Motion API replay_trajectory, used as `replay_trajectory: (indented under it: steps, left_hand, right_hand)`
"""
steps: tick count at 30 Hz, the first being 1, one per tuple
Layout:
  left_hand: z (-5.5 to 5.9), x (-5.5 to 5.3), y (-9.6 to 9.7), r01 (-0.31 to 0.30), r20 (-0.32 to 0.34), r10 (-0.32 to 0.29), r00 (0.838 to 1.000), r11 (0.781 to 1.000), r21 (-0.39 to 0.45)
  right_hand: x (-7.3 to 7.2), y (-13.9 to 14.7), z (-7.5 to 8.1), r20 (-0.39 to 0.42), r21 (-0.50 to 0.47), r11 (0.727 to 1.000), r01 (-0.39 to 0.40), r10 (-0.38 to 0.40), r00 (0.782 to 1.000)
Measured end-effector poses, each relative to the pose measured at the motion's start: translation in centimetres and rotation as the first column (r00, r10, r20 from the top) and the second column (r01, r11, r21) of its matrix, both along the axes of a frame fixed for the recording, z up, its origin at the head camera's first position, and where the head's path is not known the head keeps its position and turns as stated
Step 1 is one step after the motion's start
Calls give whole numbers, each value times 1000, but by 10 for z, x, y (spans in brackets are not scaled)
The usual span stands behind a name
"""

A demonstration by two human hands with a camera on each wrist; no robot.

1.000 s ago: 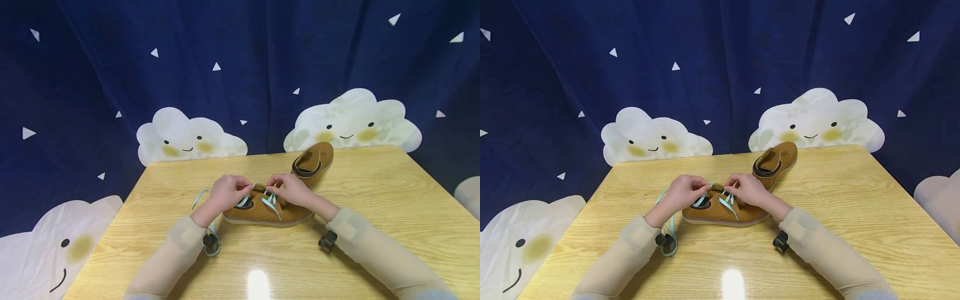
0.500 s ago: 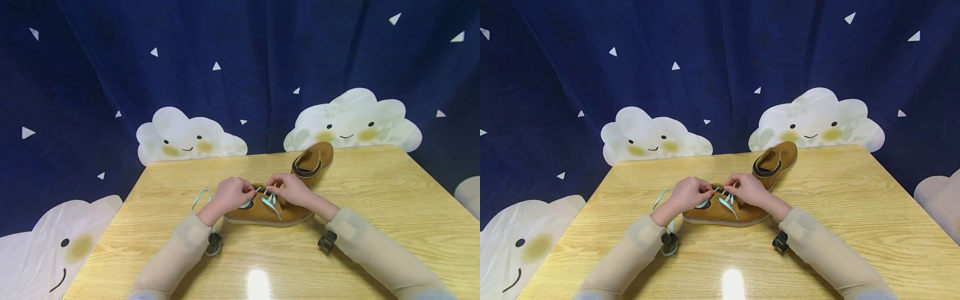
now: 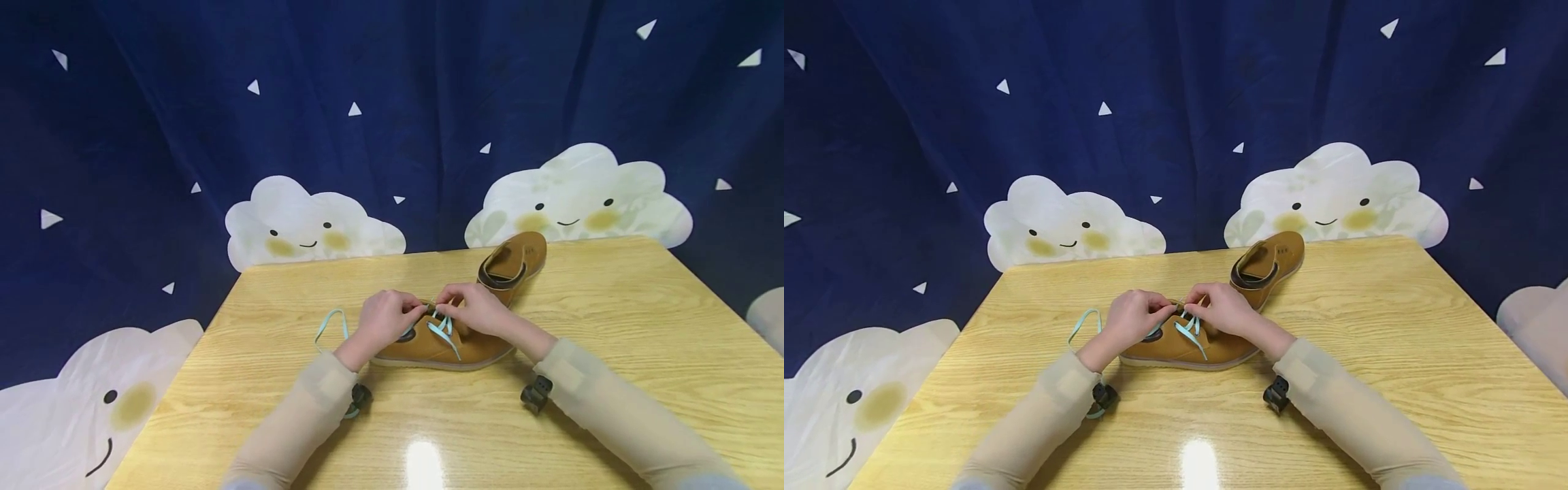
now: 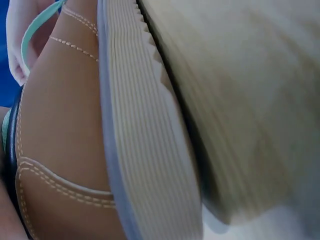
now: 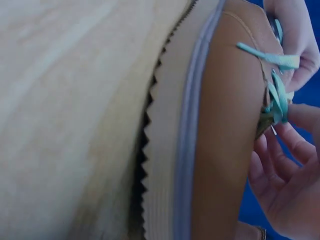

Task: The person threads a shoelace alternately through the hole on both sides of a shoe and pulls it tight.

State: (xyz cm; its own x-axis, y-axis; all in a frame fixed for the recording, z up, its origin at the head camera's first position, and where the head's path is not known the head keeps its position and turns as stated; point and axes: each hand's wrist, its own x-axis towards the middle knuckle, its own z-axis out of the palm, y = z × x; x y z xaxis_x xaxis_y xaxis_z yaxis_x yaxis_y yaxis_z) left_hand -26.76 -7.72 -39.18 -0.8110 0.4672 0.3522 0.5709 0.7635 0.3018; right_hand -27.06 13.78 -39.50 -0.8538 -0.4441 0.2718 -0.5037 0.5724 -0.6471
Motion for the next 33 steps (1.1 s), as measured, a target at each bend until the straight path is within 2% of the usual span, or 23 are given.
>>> replay_trajectory:
  steps: [6,10,21,26,29,33]
  left_hand:
    - [-2,0,2,-5,-19,5,1000,1000,9]
    - [-2,1,2,-5,-12,5,1000,1000,11]
    - [0,2,2,-5,-13,5,1000,1000,20]
    - [-1,0,-2,15,37,-19,999,992,129]
    - [-1,-1,-5,26,67,-42,997,974,225]
    - [-1,-1,-7,25,96,-56,994,953,301]
  right_hand:
    - [-8,3,1,77,-78,997,-26,32,997]
    - [-10,-1,3,120,-87,996,-31,41,992]
    - [-10,-4,4,49,-54,998,-22,24,998]
    - [-10,-5,3,28,-58,998,-16,18,999]
    - [-9,-4,1,-1,-70,998,-9,9,1000]
    - [-7,-1,-2,-39,-81,997,1,-4,999]
